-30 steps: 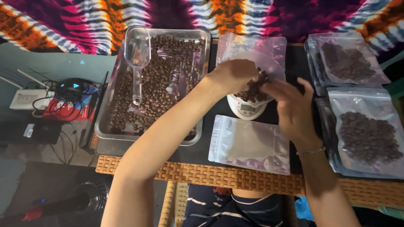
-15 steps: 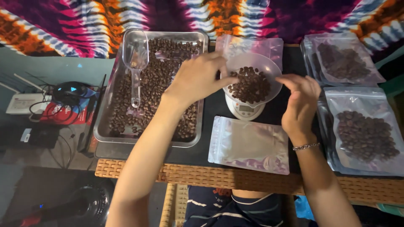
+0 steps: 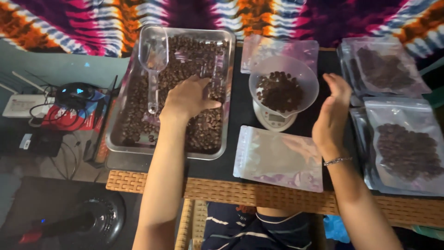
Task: Manually weighing roasted coffee beans on a digital scale and transferring them into plastic bags for packaging.
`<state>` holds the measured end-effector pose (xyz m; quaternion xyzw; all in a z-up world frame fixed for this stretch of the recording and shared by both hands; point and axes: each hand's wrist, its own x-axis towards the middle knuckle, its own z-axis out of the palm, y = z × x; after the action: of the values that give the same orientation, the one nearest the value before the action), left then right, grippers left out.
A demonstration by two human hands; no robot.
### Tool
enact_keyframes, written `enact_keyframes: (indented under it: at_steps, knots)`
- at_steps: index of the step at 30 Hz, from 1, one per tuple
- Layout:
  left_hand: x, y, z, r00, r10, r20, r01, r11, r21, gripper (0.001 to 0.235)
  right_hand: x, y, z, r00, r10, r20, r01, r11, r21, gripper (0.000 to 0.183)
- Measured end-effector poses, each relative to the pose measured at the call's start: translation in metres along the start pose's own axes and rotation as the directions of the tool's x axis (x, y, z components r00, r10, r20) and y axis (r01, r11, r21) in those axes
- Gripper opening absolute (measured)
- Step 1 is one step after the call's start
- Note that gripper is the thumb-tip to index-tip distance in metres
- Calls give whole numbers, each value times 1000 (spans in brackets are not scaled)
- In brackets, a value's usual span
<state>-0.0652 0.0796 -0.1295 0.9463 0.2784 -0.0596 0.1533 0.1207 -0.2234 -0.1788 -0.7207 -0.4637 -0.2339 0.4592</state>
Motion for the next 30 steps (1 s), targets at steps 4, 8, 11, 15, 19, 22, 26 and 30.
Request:
enact_keyframes:
  at_steps: [4, 8, 11, 15, 19, 22, 26, 30]
  knots:
    - [-5, 2, -2, 999, 16, 46, -12, 997, -73, 83, 1, -3, -1, 999, 27, 26, -27, 1000, 11, 67]
    - [0, -6, 12, 998, 27, 63, -21, 995, -98, 63, 3, -7, -2, 1000, 19, 4, -19, 1000, 9, 64]
    - [-19, -2, -3, 994, 48, 98, -38, 993, -107, 52, 8, -25, -5, 998, 61, 18, -61, 998, 21, 74]
    - [-63, 22, -49, 929, -8, 370, 58, 991, -123, 72, 10, -34, -10, 997, 72, 22, -71, 997, -42, 86]
    - [-88, 32, -66, 889, -76, 452, 121, 990, -72, 89, 9, -38, -12, 993, 121, 11, -120, 990, -76, 94]
    - [-89, 25, -56, 879, 6, 477, -10, 1000, 4, 102, 8, -38, -12, 992, 124, -2, -124, 990, -63, 97]
    - [-86, 27, -42, 888, 8, 459, -33, 998, 46, 99, 4, -37, -11, 978, 210, 21, -210, 978, -16, 101]
    - [-76, 20, -26, 922, 120, 367, -109, 993, -51, 74, 3, -36, -11, 978, 206, 29, -206, 978, -10, 102]
